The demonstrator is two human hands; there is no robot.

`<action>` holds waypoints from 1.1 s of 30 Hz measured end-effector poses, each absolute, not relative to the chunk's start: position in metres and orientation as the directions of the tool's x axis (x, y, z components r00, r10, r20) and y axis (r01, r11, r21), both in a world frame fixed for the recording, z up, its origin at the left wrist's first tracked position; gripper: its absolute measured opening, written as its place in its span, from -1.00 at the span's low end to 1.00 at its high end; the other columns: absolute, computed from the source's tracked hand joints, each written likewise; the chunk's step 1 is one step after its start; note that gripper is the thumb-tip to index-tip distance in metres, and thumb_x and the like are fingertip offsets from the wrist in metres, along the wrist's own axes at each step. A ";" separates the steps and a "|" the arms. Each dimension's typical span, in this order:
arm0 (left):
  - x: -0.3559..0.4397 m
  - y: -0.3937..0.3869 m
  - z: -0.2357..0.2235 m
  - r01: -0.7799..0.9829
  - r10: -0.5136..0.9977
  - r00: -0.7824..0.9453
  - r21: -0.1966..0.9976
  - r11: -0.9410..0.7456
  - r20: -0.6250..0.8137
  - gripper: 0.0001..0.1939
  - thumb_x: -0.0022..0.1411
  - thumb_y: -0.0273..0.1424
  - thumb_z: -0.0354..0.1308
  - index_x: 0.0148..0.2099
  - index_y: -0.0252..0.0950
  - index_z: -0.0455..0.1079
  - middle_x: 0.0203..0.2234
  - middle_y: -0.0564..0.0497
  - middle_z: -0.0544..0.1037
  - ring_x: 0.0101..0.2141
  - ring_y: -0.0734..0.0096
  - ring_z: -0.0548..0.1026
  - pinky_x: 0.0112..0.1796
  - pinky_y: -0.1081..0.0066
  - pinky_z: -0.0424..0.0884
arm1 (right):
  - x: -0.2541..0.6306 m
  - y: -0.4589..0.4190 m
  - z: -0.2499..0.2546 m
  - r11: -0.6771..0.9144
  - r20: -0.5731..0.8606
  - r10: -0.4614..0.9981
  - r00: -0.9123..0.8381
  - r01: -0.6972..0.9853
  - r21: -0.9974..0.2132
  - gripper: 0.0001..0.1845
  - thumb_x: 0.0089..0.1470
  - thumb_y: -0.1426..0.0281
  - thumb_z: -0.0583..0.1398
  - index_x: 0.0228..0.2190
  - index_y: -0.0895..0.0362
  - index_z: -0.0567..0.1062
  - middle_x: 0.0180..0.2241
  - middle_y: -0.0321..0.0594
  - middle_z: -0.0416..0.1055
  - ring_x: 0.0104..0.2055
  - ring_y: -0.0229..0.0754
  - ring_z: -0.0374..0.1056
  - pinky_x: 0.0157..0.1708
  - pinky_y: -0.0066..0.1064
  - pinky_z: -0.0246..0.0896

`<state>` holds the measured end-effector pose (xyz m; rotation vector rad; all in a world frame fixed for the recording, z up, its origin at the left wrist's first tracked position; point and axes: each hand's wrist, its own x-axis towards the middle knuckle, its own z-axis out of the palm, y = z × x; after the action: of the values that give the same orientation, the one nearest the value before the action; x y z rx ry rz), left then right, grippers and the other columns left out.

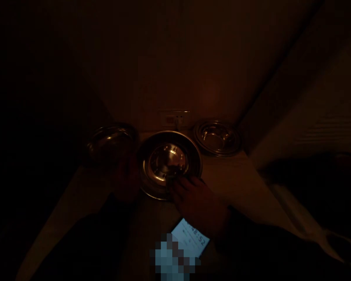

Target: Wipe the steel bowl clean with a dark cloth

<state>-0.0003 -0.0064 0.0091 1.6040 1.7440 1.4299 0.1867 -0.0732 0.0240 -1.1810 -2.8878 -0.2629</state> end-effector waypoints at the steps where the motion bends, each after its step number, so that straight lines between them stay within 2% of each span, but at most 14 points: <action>1: 0.001 -0.006 0.009 0.511 0.894 -0.290 0.845 -0.157 0.341 -0.65 0.28 -0.24 -0.12 -0.22 -0.32 0.43 -0.37 -0.07 0.58 -0.35 0.34 0.51 -0.32 0.42 0.38 | 0.178 -0.073 0.023 0.691 0.092 0.705 -0.703 0.710 0.136 -0.57 0.11 0.59 0.10 0.04 0.30 0.33 0.00 0.02 0.39 0.02 0.06 0.30 -0.10 -0.09 0.29; 3: 0.000 -0.006 0.009 0.507 0.893 -0.307 0.851 -0.140 0.330 -0.66 0.28 -0.24 -0.12 -0.25 -0.31 0.42 -0.41 -0.06 0.57 -0.38 0.35 0.50 -0.34 0.43 0.37 | 0.157 -0.072 0.021 0.680 0.153 0.715 -0.682 0.729 0.072 -0.57 0.13 0.58 0.09 0.05 0.35 0.31 -0.01 0.04 0.40 0.00 0.04 0.31 -0.11 -0.15 0.31; 8: -0.008 -0.002 0.009 0.484 0.910 -0.292 0.866 -0.125 0.295 -0.68 0.27 -0.26 -0.10 -0.34 -0.30 0.40 -0.48 -0.02 0.54 -0.43 0.39 0.47 -0.37 0.44 0.37 | 0.145 -0.070 0.018 0.683 0.192 0.711 -0.677 0.729 0.044 -0.54 0.16 0.53 0.09 0.10 0.34 0.24 0.03 0.07 0.35 0.04 -0.03 0.28 -0.07 -0.20 0.29; 12: -0.011 0.000 0.012 0.484 0.928 -0.210 0.857 -0.175 0.308 -0.68 0.26 -0.24 -0.09 -0.32 -0.30 0.41 -0.47 0.00 0.54 -0.42 0.39 0.47 -0.38 0.45 0.36 | 0.177 -0.070 0.023 0.738 0.102 0.662 -0.742 0.670 0.085 -0.53 0.16 0.54 0.08 0.12 0.23 0.24 0.09 -0.03 0.32 0.08 -0.01 0.25 -0.06 -0.14 0.28; 15: -0.010 0.000 0.015 0.467 0.928 -0.204 0.864 -0.187 0.311 -0.65 0.26 -0.21 -0.10 -0.33 -0.30 0.42 -0.46 -0.01 0.54 -0.40 0.37 0.47 -0.36 0.44 0.37 | 0.188 -0.071 0.024 0.758 0.081 0.634 -0.769 0.639 0.134 -0.55 0.15 0.55 0.08 0.09 0.25 0.28 0.07 -0.03 0.33 0.07 -0.01 0.26 -0.05 -0.14 0.27; 18: -0.008 0.000 0.019 0.360 0.946 -0.259 0.928 -0.094 0.196 -0.62 0.26 -0.18 -0.10 -0.35 -0.31 0.42 -0.47 -0.02 0.55 -0.40 0.35 0.48 -0.37 0.43 0.39 | 0.181 -0.071 0.021 0.765 0.118 0.616 -0.779 0.627 0.145 -0.61 0.16 0.55 0.06 0.05 0.29 0.32 0.01 0.04 0.38 0.02 0.01 0.30 -0.09 -0.12 0.30; 20: -0.006 -0.001 0.019 0.254 0.962 -0.259 0.967 -0.024 0.092 -0.56 0.28 -0.15 -0.15 -0.30 -0.32 0.45 -0.43 -0.05 0.58 -0.35 0.33 0.51 -0.33 0.42 0.41 | 0.174 -0.070 0.019 0.757 0.154 0.625 -0.765 0.643 0.121 -0.60 0.16 0.55 0.06 0.05 0.33 0.30 -0.01 0.08 0.39 0.01 0.02 0.31 -0.11 -0.12 0.32; 22: -0.003 -0.003 0.015 0.210 0.973 -0.222 0.978 -0.012 0.060 -0.49 0.30 -0.12 -0.21 -0.20 -0.34 0.47 -0.31 -0.09 0.60 -0.26 0.31 0.53 -0.23 0.38 0.42 | 0.169 -0.069 0.017 0.731 0.190 0.654 -0.732 0.676 0.087 -0.56 0.15 0.55 0.07 0.08 0.36 0.25 0.00 0.10 0.38 0.01 0.01 0.30 -0.09 -0.14 0.32; 26: 0.005 -0.010 -0.002 0.288 0.977 -0.190 0.957 -0.037 0.094 -0.56 0.31 -0.17 -0.16 -0.03 -0.29 0.43 -0.08 -0.11 0.54 -0.08 0.29 0.49 -0.05 0.34 0.37 | 0.163 -0.068 0.015 0.668 0.265 0.706 -0.657 0.742 0.060 -0.51 0.12 0.59 0.08 0.11 0.38 0.21 0.03 0.10 0.35 0.02 0.02 0.29 -0.04 -0.16 0.31; 33: 0.009 -0.011 -0.021 0.325 0.971 -0.222 0.946 -0.015 0.092 -0.51 0.31 -0.17 -0.12 0.16 -0.29 0.29 0.04 -0.18 0.45 0.03 0.19 0.42 0.04 0.22 0.31 | 0.141 -0.066 0.015 0.607 0.346 0.756 -0.556 0.793 -0.053 -0.53 0.12 0.60 0.06 0.08 0.38 0.24 -0.02 0.15 0.37 -0.01 0.00 0.31 -0.05 -0.16 0.32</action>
<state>0.0086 -0.0114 -0.0213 1.3716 1.6070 1.2541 0.1408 -0.0655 0.0145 -1.2501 -2.5021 -0.1544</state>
